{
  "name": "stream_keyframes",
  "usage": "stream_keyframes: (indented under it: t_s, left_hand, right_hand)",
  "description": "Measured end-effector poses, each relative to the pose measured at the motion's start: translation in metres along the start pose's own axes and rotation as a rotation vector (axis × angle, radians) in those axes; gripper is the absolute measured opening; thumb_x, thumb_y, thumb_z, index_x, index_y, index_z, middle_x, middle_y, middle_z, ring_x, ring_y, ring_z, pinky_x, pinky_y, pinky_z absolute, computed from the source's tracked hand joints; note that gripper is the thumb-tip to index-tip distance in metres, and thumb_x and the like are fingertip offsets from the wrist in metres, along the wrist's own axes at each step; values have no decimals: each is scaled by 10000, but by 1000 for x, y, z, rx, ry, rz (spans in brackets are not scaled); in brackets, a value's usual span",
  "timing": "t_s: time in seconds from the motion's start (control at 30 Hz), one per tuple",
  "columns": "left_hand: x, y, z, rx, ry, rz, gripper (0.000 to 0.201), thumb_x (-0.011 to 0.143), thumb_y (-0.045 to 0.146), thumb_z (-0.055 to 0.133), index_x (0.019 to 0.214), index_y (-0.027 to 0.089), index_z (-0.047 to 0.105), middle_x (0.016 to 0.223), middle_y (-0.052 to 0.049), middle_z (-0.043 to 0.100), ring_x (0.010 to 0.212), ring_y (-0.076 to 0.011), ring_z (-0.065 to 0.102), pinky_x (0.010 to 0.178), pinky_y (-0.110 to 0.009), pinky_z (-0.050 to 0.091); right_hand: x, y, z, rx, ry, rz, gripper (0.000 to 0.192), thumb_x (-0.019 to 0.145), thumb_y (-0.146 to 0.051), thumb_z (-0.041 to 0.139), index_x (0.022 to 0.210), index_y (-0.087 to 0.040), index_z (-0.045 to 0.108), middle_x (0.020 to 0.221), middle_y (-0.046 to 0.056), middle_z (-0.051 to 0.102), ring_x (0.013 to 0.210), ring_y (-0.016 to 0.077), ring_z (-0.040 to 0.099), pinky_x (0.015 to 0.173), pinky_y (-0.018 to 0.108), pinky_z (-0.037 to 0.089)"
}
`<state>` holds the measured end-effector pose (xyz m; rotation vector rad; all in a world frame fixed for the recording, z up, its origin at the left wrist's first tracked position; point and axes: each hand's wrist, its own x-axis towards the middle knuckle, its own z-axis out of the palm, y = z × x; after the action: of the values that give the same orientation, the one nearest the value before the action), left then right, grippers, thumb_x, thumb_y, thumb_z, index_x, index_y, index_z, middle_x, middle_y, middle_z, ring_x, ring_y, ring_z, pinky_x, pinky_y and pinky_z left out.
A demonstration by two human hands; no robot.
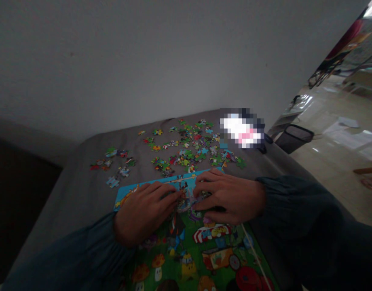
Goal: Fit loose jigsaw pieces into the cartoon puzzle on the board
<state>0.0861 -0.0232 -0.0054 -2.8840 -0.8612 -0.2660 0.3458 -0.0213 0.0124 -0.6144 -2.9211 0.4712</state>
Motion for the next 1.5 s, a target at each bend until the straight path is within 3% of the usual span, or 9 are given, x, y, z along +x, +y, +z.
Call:
stream_keyframes:
  t_s: [0.6,0.87,1.5]
  left_hand:
    - [-2,7,-1,-3,13,-75,180,946,262,547,1073,260,675,987,1,706,882,-175,636,730,-316,480]
    - [-2,9,1,-17,16,-104,126,936,264,575,1006,266,681,968,39,714,877,-185,637,704,-327,463]
    - [-2,9,4,-50,-2,-118,177,957,280,531,957,260,707,965,22,706,877,-168,628,735,-294,471]
  right_hand:
    - [1,-6,3,42,13,27,263,909,-302,547,1121,-243,690,1116,74,620,1120,257,468,960,453,356]
    - [1,-8,4,45,-51,43,267,912,-310,547,1134,-219,664,1140,54,616,1122,261,451,975,469,353]
    - [4,-3,7,26,-38,38,222,923,-278,515,1053,-244,692,1102,61,605,1087,250,469,910,446,368]
